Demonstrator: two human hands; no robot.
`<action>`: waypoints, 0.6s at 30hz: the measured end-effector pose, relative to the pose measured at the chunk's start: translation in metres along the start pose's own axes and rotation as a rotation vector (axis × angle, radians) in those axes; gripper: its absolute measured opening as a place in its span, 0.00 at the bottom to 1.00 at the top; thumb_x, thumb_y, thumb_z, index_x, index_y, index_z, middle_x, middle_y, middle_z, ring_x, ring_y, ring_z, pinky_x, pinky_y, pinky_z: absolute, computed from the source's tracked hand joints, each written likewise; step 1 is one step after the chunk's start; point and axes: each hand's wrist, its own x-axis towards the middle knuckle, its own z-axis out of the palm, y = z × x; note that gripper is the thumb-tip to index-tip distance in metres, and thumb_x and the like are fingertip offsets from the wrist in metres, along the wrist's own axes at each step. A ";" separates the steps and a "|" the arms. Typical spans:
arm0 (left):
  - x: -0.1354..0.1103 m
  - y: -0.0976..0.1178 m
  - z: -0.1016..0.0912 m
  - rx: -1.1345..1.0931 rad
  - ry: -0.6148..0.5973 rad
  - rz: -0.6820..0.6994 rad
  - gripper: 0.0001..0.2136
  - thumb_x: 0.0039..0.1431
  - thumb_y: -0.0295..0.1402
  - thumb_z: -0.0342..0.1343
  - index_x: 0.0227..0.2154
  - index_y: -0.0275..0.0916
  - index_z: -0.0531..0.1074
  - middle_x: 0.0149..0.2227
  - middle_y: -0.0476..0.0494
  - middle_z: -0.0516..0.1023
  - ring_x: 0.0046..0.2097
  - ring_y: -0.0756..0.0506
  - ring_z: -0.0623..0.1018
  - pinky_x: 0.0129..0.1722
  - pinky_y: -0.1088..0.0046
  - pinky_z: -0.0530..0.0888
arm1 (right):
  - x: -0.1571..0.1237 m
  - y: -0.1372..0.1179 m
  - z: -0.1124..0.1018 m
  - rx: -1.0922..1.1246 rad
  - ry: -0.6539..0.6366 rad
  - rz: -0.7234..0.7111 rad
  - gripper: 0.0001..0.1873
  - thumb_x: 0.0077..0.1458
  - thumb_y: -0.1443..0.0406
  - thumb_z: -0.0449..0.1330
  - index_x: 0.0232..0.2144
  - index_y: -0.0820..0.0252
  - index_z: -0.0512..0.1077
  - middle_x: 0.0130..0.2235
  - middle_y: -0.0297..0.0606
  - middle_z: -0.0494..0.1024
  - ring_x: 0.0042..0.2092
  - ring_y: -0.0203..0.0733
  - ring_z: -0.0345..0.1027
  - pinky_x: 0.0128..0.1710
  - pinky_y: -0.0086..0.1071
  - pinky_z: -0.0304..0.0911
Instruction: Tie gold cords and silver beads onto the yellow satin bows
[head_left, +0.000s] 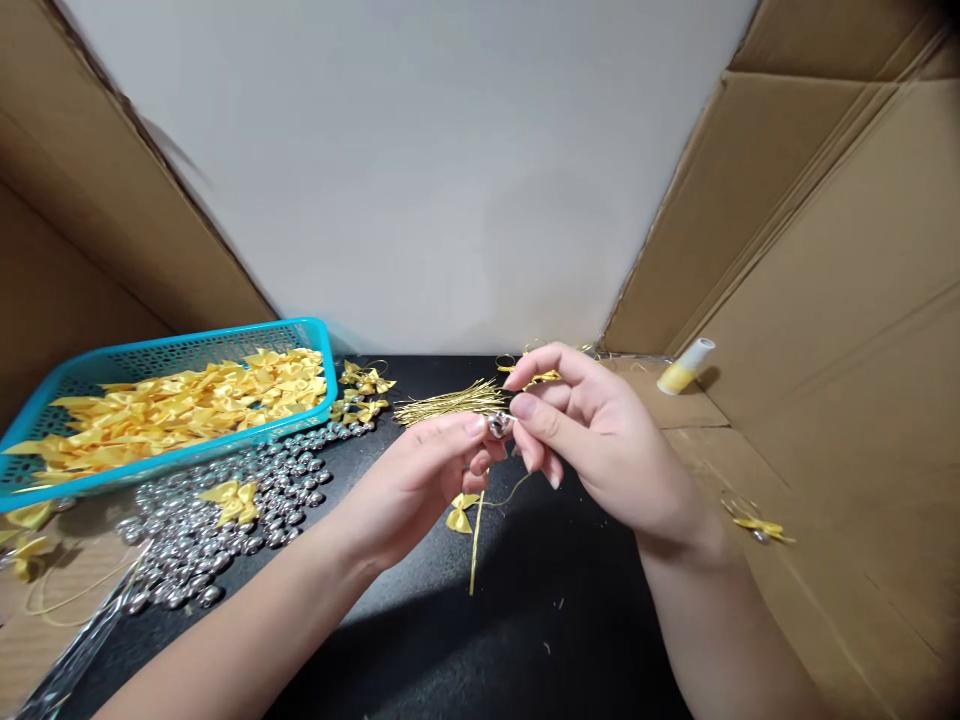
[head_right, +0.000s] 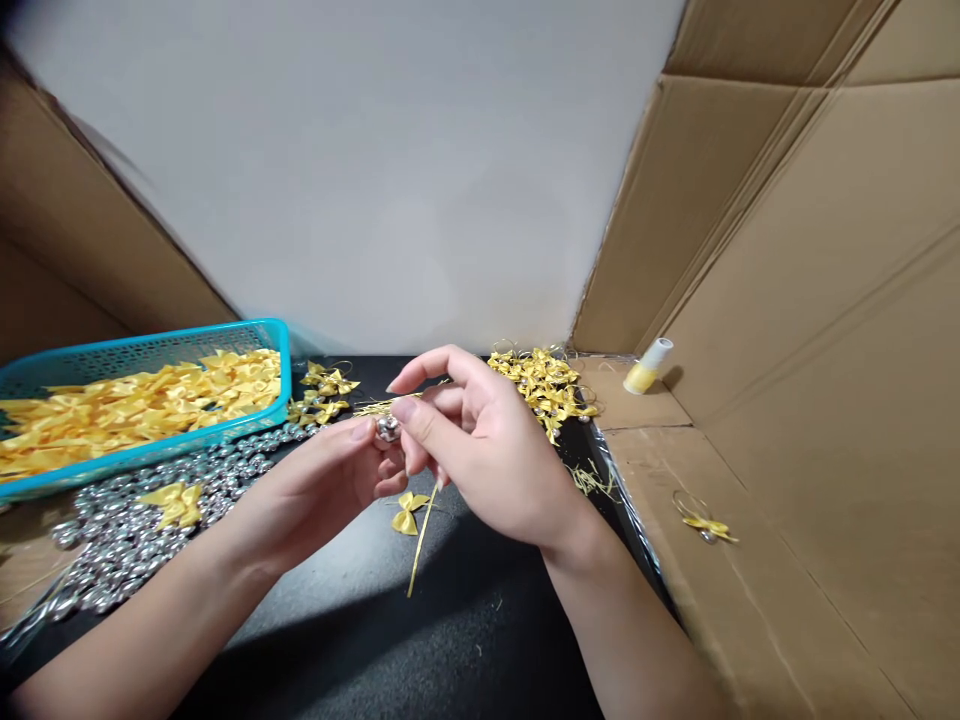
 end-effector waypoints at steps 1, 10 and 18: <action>-0.002 0.002 0.003 0.001 0.004 0.009 0.16 0.53 0.46 0.60 0.25 0.35 0.73 0.28 0.47 0.63 0.32 0.49 0.61 0.33 0.73 0.63 | -0.002 -0.003 0.001 0.014 0.005 -0.009 0.03 0.61 0.66 0.57 0.36 0.58 0.65 0.19 0.24 0.68 0.21 0.26 0.60 0.19 0.18 0.58; -0.021 0.010 0.016 0.038 -0.007 0.012 0.20 0.52 0.49 0.61 0.19 0.35 0.71 0.27 0.45 0.68 0.35 0.46 0.66 0.36 0.71 0.63 | -0.019 -0.017 0.008 0.067 -0.022 -0.009 0.02 0.62 0.65 0.58 0.36 0.54 0.67 0.20 0.25 0.69 0.20 0.26 0.59 0.20 0.19 0.59; -0.026 0.012 0.019 0.070 0.023 0.002 0.20 0.49 0.50 0.62 0.17 0.36 0.71 0.29 0.42 0.73 0.37 0.43 0.69 0.38 0.69 0.66 | -0.024 -0.019 0.011 0.029 0.017 -0.014 0.03 0.60 0.63 0.60 0.35 0.53 0.68 0.19 0.25 0.69 0.18 0.29 0.59 0.18 0.23 0.59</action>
